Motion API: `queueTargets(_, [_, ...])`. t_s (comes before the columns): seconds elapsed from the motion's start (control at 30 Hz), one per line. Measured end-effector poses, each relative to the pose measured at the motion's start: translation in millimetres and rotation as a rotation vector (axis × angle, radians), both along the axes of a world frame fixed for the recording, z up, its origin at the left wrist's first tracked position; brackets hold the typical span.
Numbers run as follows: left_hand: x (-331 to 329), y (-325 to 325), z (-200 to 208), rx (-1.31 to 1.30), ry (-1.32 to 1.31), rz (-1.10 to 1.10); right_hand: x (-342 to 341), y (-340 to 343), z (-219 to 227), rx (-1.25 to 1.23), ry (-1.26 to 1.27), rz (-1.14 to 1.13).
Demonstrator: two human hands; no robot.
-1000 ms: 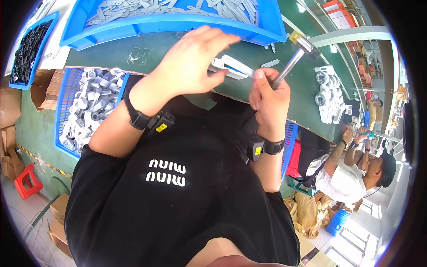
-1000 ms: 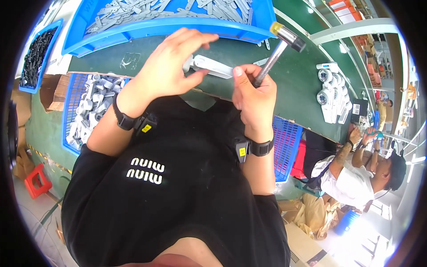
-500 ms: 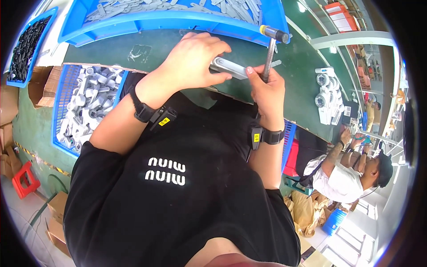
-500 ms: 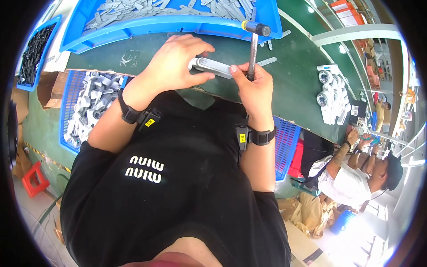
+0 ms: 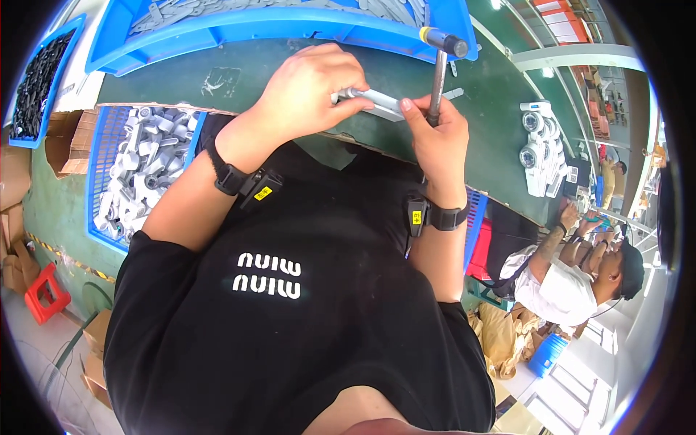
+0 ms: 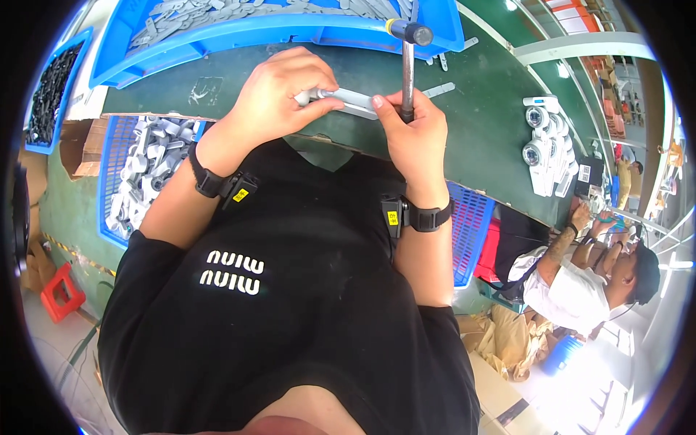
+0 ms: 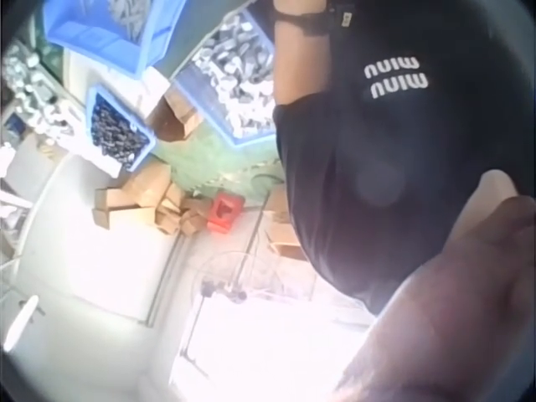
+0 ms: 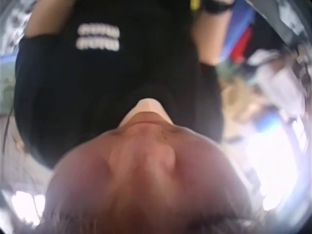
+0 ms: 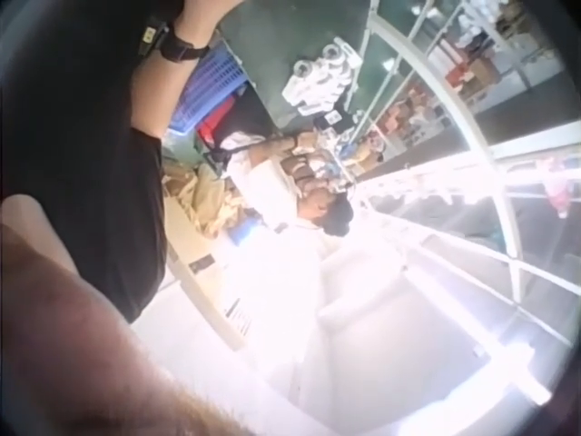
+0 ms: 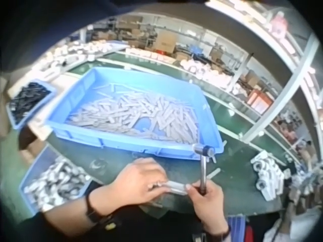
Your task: Assembling plastic components using a small hammer to tap parts together at a factory workbench.
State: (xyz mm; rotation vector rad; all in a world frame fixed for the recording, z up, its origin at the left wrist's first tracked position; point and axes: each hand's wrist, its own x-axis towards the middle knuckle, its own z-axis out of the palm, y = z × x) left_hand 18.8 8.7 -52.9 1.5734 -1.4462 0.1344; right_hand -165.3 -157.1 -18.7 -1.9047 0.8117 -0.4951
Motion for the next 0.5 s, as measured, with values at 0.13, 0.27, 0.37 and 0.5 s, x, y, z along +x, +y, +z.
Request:
queueTargets(0.13, [1.2, -0.2, 1.4, 0.005, -0.061, -0.012, 1.1, 3.0, 5.7, -0.089, 0.039, 0.012])
queueTargets(0.27, [-0.8, -0.2, 3.1, 0.023, -0.132, -0.003, 3.1, 4.1, 0.1, -0.18, 0.004, 0.011])
queueTargets(0.37, [-4.5, 0.5, 5.6, 0.042, -0.17, 0.028, 2.8, 3.3, -0.9, -0.229, 0.059, 0.034])
queueTargets(0.5, [-11.7, -1.0, 13.7, 0.044, -0.251, 0.065, -2.2, 0.2, -5.1, -0.247, 0.12, 0.076])
